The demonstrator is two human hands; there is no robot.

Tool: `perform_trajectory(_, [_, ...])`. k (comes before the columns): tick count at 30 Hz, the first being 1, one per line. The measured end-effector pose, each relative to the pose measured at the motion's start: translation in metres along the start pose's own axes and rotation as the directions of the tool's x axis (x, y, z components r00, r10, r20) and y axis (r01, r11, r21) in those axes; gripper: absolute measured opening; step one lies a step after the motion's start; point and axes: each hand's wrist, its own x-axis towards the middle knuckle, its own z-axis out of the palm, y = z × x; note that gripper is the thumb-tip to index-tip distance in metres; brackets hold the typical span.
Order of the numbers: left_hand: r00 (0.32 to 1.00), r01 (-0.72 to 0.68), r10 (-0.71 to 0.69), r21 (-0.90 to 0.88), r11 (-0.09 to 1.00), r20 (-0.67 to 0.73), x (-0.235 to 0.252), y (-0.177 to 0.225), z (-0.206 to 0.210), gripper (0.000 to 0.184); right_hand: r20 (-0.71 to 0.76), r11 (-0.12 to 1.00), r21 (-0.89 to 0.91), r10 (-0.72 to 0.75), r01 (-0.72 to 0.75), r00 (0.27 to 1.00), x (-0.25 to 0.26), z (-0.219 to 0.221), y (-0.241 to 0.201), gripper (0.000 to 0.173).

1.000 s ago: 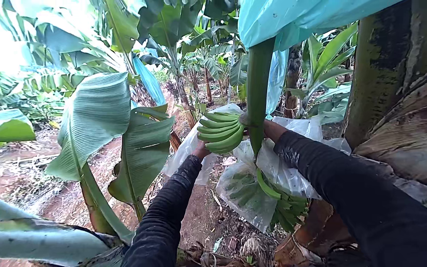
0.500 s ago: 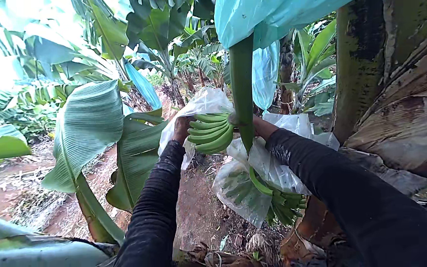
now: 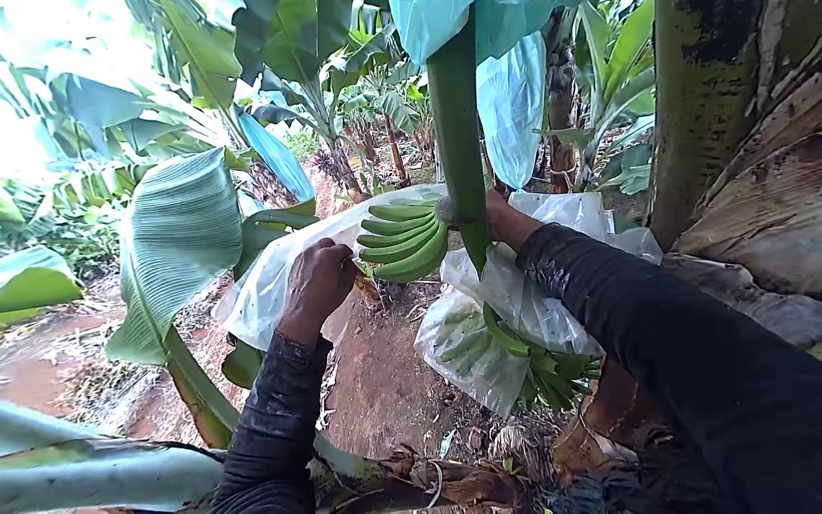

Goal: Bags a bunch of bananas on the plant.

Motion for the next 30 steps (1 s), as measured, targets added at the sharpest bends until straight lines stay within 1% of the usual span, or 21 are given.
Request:
perform_trajectory(1, [0.999,-0.041,0.041,0.030,0.999,0.011,-0.008,0.006,-0.008,0.014,-0.073,0.986,0.091,0.147,-0.141,0.986,0.007,-0.015,0.035,0.019])
perform_trajectory(2, [0.996,-0.081,0.080,0.054,0.995,0.035,-0.017,0.013,-0.014,0.015,-0.176,0.933,0.094,0.360,-0.349,0.916,0.015,-0.022,0.049,0.015])
perform_trajectory(3, [0.991,-0.125,0.121,0.082,0.989,0.049,-0.028,0.022,-0.017,0.016,-0.257,0.874,0.086,0.483,-0.478,0.837,0.023,-0.023,0.056,0.015])
perform_trajectory(4, [0.985,-0.170,0.166,0.106,0.980,0.042,-0.039,0.032,-0.019,0.017,-0.305,0.834,0.065,0.539,-0.547,0.785,0.028,-0.021,0.057,0.019])
perform_trajectory(5, [0.978,-0.206,0.206,0.132,0.970,0.012,-0.048,0.042,-0.021,0.018,-0.323,0.823,0.032,0.546,-0.567,0.773,0.031,-0.020,0.058,0.027])
perform_trajectory(6, [0.972,-0.229,0.235,0.166,0.959,-0.021,-0.055,0.051,-0.023,0.019,-0.330,0.827,-0.012,0.527,-0.562,0.783,0.033,-0.020,0.057,0.031])
perform_trajectory(7, [0.970,-0.230,0.241,0.198,0.953,-0.035,-0.062,0.061,-0.025,0.019,-0.331,0.834,-0.057,0.502,-0.548,0.799,0.033,-0.020,0.056,0.031])
perform_trajectory(9, [0.973,-0.213,0.229,0.281,0.936,-0.025,-0.074,0.078,-0.028,0.018,-0.353,0.857,-0.121,0.435,-0.502,0.828,0.030,-0.018,0.053,0.019])
perform_trajectory(10, [0.974,-0.211,0.226,0.320,0.924,-0.012,-0.078,0.085,-0.029,0.018,-0.386,0.858,-0.129,0.419,-0.498,0.822,0.030,-0.017,0.050,0.022])
perform_trajectory(12, [0.965,-0.234,0.262,0.366,0.901,-0.028,-0.081,0.097,-0.029,0.020,-0.429,0.832,-0.143,0.436,-0.536,0.791,0.032,-0.021,0.046,0.025])
perform_trajectory(15, [0.938,-0.292,0.335,0.319,0.902,-0.090,-0.069,0.120,-0.034,0.017,-0.457,0.759,-0.205,0.483,-0.618,0.746,0.039,-0.026,0.035,0.017])
perform_trajectory(16, [0.928,-0.311,0.357,0.308,0.899,-0.106,-0.063,0.131,-0.038,0.016,-0.457,0.751,-0.210,0.491,-0.626,0.742,0.042,-0.027,0.031,0.017])
perform_trajectory(19, [0.890,-0.397,0.445,0.313,0.863,-0.097,-0.057,0.160,-0.043,0.013,-0.406,0.748,-0.253,0.494,-0.614,0.769,0.047,-0.027,0.028,0.014])
perform_trajectory(21, [0.867,-0.443,0.491,0.322,0.837,-0.083,-0.063,0.160,-0.038,0.014,-0.374,0.738,-0.256,0.520,-0.624,0.768,0.047,-0.029,0.022,0.023])
perform_trajectory(22, [0.870,-0.447,0.489,0.311,0.839,-0.070,-0.067,0.153,-0.036,0.013,-0.365,0.718,-0.241,0.557,-0.653,0.746,0.047,-0.031,0.019,0.034])
perform_trajectory(23, [0.879,-0.435,0.472,0.298,0.850,-0.064,-0.071,0.143,-0.034,0.013,-0.360,0.698,-0.224,0.590,-0.680,0.723,0.048,-0.034,0.017,0.038])
perform_trajectory(26, [0.908,-0.373,0.406,0.236,0.898,-0.109,-0.084,0.113,-0.022,0.017,-0.373,0.635,-0.187,0.660,-0.750,0.652,0.053,-0.041,0.016,0.029])
perform_trajectory(28, [0.925,-0.336,0.358,0.168,0.927,-0.124,-0.094,0.106,-0.009,0.019,-0.404,0.577,-0.212,0.684,-0.789,0.608,0.060,-0.041,0.010,0.031])
perform_trajectory(30, [0.930,-0.329,0.336,0.065,0.942,-0.152,-0.106,0.108,0.004,0.021,-0.467,0.532,-0.215,0.680,-0.819,0.565,0.069,-0.035,-0.002,0.032])
